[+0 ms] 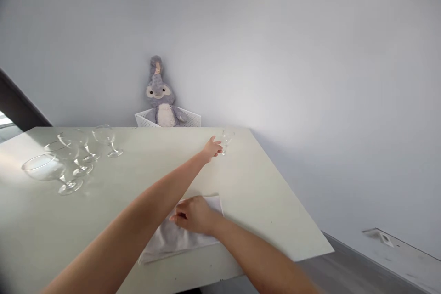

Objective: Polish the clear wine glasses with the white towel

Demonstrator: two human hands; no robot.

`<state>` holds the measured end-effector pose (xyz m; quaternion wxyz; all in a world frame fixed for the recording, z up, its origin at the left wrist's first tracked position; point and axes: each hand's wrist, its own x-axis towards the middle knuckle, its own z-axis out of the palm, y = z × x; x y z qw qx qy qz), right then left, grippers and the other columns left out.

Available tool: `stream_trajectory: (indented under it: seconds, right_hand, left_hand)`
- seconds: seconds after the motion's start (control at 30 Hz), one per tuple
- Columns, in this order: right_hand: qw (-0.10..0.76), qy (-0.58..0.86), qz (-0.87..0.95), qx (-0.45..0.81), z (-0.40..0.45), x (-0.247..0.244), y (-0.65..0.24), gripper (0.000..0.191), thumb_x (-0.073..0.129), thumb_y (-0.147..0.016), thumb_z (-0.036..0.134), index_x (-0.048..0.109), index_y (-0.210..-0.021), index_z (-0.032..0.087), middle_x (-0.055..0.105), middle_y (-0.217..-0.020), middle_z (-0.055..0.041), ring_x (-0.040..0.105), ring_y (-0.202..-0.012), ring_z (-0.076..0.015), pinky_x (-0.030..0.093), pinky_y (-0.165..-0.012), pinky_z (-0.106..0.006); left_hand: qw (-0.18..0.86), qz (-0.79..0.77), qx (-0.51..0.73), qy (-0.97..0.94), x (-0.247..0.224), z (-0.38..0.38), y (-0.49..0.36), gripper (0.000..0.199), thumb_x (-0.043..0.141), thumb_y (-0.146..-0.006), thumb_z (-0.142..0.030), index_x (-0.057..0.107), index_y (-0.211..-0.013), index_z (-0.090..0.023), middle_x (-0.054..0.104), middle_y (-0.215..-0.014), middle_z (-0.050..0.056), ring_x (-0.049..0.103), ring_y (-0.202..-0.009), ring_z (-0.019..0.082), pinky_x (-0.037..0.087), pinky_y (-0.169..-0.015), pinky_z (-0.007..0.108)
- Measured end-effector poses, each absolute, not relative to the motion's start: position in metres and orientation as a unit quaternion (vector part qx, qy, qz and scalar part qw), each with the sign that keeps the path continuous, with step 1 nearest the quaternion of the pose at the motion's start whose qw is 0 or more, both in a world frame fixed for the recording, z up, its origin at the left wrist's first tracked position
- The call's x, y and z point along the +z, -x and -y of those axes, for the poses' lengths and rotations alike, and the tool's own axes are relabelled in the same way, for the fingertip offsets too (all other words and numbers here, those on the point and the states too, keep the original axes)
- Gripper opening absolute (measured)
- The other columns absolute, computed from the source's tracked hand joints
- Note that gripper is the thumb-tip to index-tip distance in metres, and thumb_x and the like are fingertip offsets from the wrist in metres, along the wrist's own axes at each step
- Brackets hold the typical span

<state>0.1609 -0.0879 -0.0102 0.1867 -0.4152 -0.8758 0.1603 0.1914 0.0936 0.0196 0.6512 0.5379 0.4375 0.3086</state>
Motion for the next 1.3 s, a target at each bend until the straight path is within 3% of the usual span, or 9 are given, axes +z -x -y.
stream_trajectory:
  seconds: [0.17, 0.37, 0.5, 0.77, 0.97, 1.3]
  right_hand:
    - [0.178, 0.414, 0.882, 0.139, 0.087, -0.011, -0.161, 0.022, 0.047, -0.074, 0.017, 0.044, -0.052, 0.017, 0.048, -0.052, 0.0039, 0.035, -0.050, -0.0082, 0.025, -0.050, -0.023]
    - [0.201, 0.396, 0.878, 0.179, 0.087, -0.010, -0.163, 0.024, 0.046, -0.080, 0.023, 0.047, -0.057, 0.018, 0.050, -0.055, 0.0041, 0.038, -0.051, -0.0075, 0.026, -0.051, -0.021]
    - [0.183, 0.401, 0.881, 0.172, 0.086, -0.011, -0.164, 0.030, 0.045, -0.083, 0.029, 0.046, -0.055, 0.017, 0.049, -0.054, 0.0034, 0.038, -0.051, -0.0081, 0.027, -0.052, -0.022]
    - [0.164, 0.408, 0.883, 0.166, 0.085, -0.012, -0.163, 0.029, 0.044, -0.085, 0.032, 0.053, -0.061, 0.017, 0.054, -0.060, 0.0020, 0.043, -0.057, -0.0098, 0.029, -0.057, -0.022]
    - [0.174, 0.429, 0.867, 0.186, 0.088, -0.009, -0.162, 0.035, 0.041, -0.087, 0.036, 0.051, -0.060, 0.017, 0.051, -0.058, 0.0021, 0.042, -0.057, -0.0097, 0.030, -0.057, -0.022]
    - [0.181, 0.430, 0.866, 0.179, 0.087, -0.015, -0.161, 0.035, 0.041, -0.087, 0.034, 0.050, -0.059, 0.017, 0.050, -0.057, 0.0019, 0.041, -0.056, -0.0097, 0.029, -0.056, -0.022]
  left_hand:
    - [0.673, -0.411, 0.295, -0.539, 0.010, -0.091, -0.221, 0.089, 0.061, -0.064, -0.010, 0.012, -0.135, -0.029, 0.048, -0.121, 0.011, 0.052, -0.058, 0.004, 0.035, -0.047, 0.017]
    - [0.659, -0.428, 0.309, -0.535, 0.005, -0.089, -0.207, 0.050, 0.060, -0.068, -0.015, 0.044, -0.115, -0.018, 0.057, -0.091, 0.007, 0.043, -0.049, 0.002, 0.035, -0.046, 0.017]
    - [0.622, -0.467, 0.361, -0.514, 0.004, -0.096, -0.170, 0.039, 0.060, -0.069, -0.015, 0.048, -0.106, -0.018, 0.056, -0.081, 0.003, 0.040, -0.046, 0.002, 0.034, -0.045, 0.017]
    - [0.521, -0.551, 0.485, -0.434, 0.010, -0.116, -0.038, 0.029, 0.054, -0.068, -0.010, 0.049, -0.097, -0.015, 0.052, -0.068, 0.000, 0.039, -0.043, 0.003, 0.033, -0.043, 0.017]
    - [0.447, -0.591, 0.561, -0.369, 0.009, -0.104, 0.064, 0.027, 0.052, -0.061, -0.009, 0.051, -0.088, -0.016, 0.053, -0.069, -0.002, 0.037, -0.044, 0.003, 0.033, -0.044, 0.017]
    - [0.383, -0.623, 0.615, -0.296, 0.003, -0.082, 0.140, 0.033, 0.050, -0.056, -0.010, 0.052, -0.088, -0.018, 0.053, -0.072, -0.002, 0.040, -0.046, 0.003, 0.034, -0.044, 0.017]
